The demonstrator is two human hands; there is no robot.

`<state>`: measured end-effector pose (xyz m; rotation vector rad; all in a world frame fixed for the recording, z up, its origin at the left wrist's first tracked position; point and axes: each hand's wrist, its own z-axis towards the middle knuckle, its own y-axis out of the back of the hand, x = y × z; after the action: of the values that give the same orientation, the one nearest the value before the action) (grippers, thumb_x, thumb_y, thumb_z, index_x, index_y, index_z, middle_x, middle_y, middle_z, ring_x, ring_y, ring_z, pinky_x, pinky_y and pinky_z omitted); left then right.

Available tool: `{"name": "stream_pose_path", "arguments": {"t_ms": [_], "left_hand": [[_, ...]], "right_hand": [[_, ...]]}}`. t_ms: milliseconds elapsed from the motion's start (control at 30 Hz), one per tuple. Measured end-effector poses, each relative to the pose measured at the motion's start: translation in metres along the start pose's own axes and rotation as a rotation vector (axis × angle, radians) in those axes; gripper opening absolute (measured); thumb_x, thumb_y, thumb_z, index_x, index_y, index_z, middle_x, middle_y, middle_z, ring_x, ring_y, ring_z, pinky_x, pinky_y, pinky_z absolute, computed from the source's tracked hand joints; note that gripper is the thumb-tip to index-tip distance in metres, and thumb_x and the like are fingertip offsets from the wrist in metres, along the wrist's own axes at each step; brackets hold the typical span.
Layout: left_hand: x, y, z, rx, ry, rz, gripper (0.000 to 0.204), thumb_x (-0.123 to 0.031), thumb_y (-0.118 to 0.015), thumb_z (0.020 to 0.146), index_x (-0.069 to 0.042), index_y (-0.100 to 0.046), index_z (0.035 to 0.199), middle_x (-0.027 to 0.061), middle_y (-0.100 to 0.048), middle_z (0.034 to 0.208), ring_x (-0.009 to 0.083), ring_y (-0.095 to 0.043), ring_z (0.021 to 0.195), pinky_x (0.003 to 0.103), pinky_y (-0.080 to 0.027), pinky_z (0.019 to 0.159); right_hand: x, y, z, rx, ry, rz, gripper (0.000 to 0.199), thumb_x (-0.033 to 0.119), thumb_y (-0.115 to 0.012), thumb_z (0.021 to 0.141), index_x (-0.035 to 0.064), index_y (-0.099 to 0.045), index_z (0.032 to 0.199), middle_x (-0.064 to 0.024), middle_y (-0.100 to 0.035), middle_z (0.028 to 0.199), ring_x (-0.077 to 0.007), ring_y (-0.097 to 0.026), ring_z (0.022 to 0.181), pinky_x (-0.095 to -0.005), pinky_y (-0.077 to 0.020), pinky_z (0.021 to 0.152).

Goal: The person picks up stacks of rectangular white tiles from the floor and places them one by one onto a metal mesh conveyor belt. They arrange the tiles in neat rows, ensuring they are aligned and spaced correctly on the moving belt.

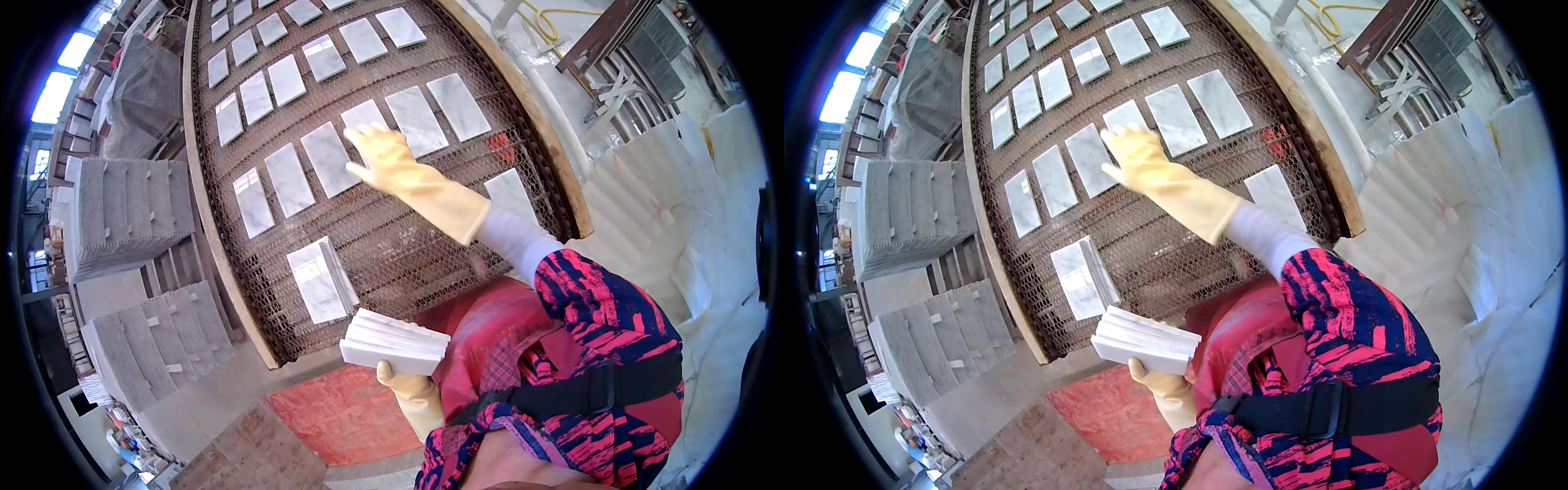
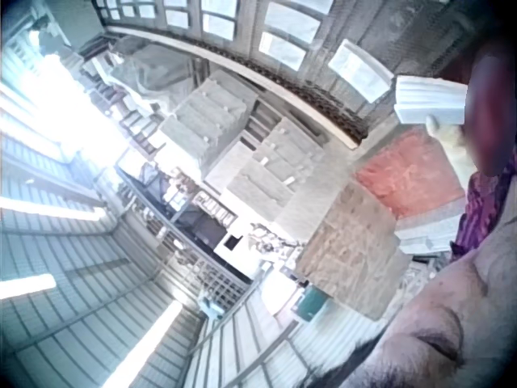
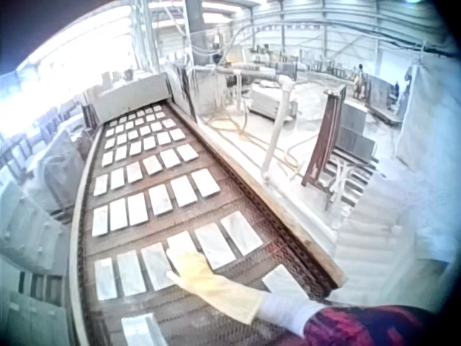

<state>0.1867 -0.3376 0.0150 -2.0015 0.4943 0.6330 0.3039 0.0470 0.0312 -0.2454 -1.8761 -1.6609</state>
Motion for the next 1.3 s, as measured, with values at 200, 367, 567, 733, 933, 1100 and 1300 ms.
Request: {"name": "stream_pose_path", "arguments": {"t_ms": [200,367,567,733,933,1100,1300], "left_hand": [[-0.001,-0.026,0.013,0.037,0.026,0.021,0.125,-0.075,-0.077,0.075,0.0,-0.033,0.165,0.021,-0.052,0.154,0.04,-0.055,0.139,0.055,-0.043,0.121],[-0.006,-0.041,0.032,0.19,0.28,-0.002,0.124,-0.057,-0.083,0.076,0.002,-0.026,0.169,0.0251,-0.043,0.163,0.0417,-0.046,0.15,0.056,-0.036,0.128],[0.015,-0.034,0.041,0.101,0.475,-0.036,0.103,-0.055,-0.072,0.095,-0.002,-0.025,0.171,0.0227,-0.04,0.169,0.0434,-0.044,0.152,0.059,-0.033,0.129],[0.033,-0.04,0.055,0.04,0.433,-0.081,0.09,-0.049,-0.074,0.098,-0.003,-0.037,0.166,0.0206,-0.052,0.161,0.0401,-0.05,0.147,0.058,-0.037,0.126],[0.035,-0.024,0.073,0.074,0.222,-0.054,0.088,-0.044,-0.078,0.096,-0.002,-0.041,0.163,0.0176,-0.056,0.158,0.039,-0.053,0.146,0.061,-0.041,0.125],[0.024,-0.007,0.071,0.018,0.155,-0.111,0.086,-0.037,-0.079,0.096,-0.001,-0.041,0.163,0.0184,-0.057,0.157,0.0387,-0.054,0.145,0.062,-0.04,0.125],[0.018,0.012,0.062,-0.045,0.077,-0.173,0.082,-0.033,-0.077,0.097,0.002,-0.042,0.162,0.0194,-0.058,0.156,0.0389,-0.056,0.143,0.06,-0.041,0.125]], "right_hand": [[0.034,0.076,-0.157,0.838,0.093,0.593,0.06,0.051,-0.073,0.098,0.0085,-0.071,0.141,-0.0175,-0.075,0.13,-0.0312,-0.07,0.121,-0.0415,-0.055,0.105],[0.026,0.055,-0.222,0.972,-0.176,0.722,0.078,0.065,-0.074,0.094,0.0056,-0.067,0.144,-0.0201,-0.074,0.134,-0.0317,-0.07,0.125,-0.0409,-0.0513,0.108],[-0.009,0.047,-0.246,0.746,-0.413,1.088,0.062,0.052,-0.076,0.101,0.0009,-0.071,0.135,-0.0126,-0.076,0.125,-0.018,-0.068,0.119,-0.0353,-0.0507,0.106],[-0.036,0.036,-0.257,0.551,-0.473,1.153,0.053,0.043,-0.077,0.103,0.0013,-0.072,0.134,-0.0109,-0.078,0.124,-0.0152,-0.07,0.115,-0.0329,-0.0535,0.102],[-0.073,0.022,-0.245,0.37,-0.431,0.995,0.053,0.047,-0.076,0.102,0.0022,-0.074,0.13,-0.0106,-0.08,0.116,-0.0162,-0.073,0.107,-0.0334,-0.0569,0.095],[-0.057,-0.007,-0.217,0.345,-0.479,1.133,0.055,0.049,-0.075,0.102,0.0019,-0.073,0.131,-0.0122,-0.08,0.118,-0.0185,-0.074,0.106,-0.0345,-0.0567,0.096],[-0.036,-0.056,-0.195,0.381,-0.495,1.071,0.058,0.051,-0.073,0.103,0.0023,-0.073,0.134,-0.0144,-0.08,0.12,-0.0221,-0.075,0.108,-0.0373,-0.0556,0.098]]}}
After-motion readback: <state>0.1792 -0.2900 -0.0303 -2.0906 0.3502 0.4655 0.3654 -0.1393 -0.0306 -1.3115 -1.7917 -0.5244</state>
